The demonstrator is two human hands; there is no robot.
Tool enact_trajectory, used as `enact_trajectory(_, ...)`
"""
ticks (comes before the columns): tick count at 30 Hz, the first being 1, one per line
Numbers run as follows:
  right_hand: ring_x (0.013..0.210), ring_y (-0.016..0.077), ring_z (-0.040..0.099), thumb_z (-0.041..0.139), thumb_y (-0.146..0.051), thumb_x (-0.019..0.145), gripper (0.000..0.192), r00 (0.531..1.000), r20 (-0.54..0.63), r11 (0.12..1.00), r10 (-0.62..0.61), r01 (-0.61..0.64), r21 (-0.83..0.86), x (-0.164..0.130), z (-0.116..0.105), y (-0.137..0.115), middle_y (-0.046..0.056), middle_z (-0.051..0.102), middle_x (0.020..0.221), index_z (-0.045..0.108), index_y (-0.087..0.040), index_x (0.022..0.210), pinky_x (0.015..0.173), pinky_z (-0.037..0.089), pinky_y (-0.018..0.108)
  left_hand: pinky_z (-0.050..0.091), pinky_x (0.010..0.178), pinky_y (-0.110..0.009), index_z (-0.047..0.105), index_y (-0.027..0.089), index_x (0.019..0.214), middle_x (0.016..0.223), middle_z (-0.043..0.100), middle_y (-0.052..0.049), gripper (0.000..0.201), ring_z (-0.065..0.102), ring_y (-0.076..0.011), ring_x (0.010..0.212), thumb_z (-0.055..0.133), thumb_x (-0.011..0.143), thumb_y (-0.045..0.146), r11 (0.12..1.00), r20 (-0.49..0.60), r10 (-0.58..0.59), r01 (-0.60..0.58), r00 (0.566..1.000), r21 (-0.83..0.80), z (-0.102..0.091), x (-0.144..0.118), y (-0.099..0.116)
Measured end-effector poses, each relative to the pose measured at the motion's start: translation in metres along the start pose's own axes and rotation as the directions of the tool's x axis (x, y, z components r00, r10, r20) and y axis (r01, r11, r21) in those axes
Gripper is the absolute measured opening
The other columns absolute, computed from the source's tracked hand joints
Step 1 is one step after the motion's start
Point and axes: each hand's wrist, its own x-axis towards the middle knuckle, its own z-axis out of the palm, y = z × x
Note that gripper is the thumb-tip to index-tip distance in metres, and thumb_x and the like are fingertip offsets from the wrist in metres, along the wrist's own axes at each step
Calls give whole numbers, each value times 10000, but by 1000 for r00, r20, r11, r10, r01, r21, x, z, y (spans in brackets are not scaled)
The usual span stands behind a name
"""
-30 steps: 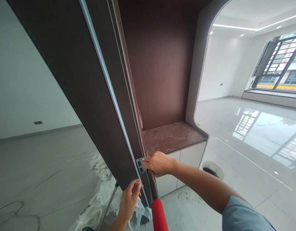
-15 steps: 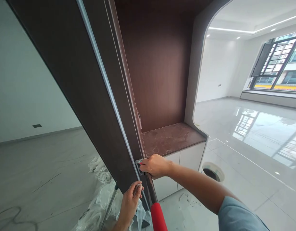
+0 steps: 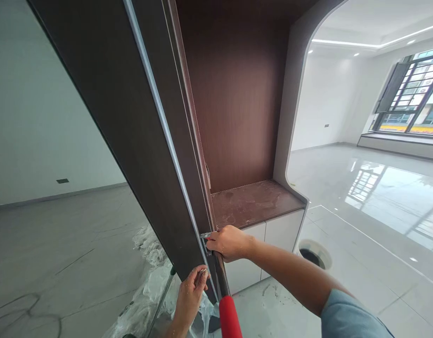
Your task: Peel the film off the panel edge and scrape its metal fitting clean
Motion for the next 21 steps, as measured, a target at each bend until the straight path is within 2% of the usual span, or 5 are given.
enact_trajectory(13,702,152,570,411,-238,873,161,1000,-27,1000,9,-8,11,-2,3,4,42,633,907,543,-180,944,513,287,283,511,721,-330,584,160,1023,942,695,-116,533,625,-202,725,424,795,615,998,8,-5,6,1000,-60,4,1,2)
enact_trajectory(21,669,142,563,448,-253,846,138,1000,1,1000,18,-18,21,-1,-1,4,35,627,875,551,-183,906,500,269,278,509,725,-331,582,151,1025,916,690,-119,530,615,-207,723,413,798,599,999,22,-13,14,1000,-39,5,3,5)
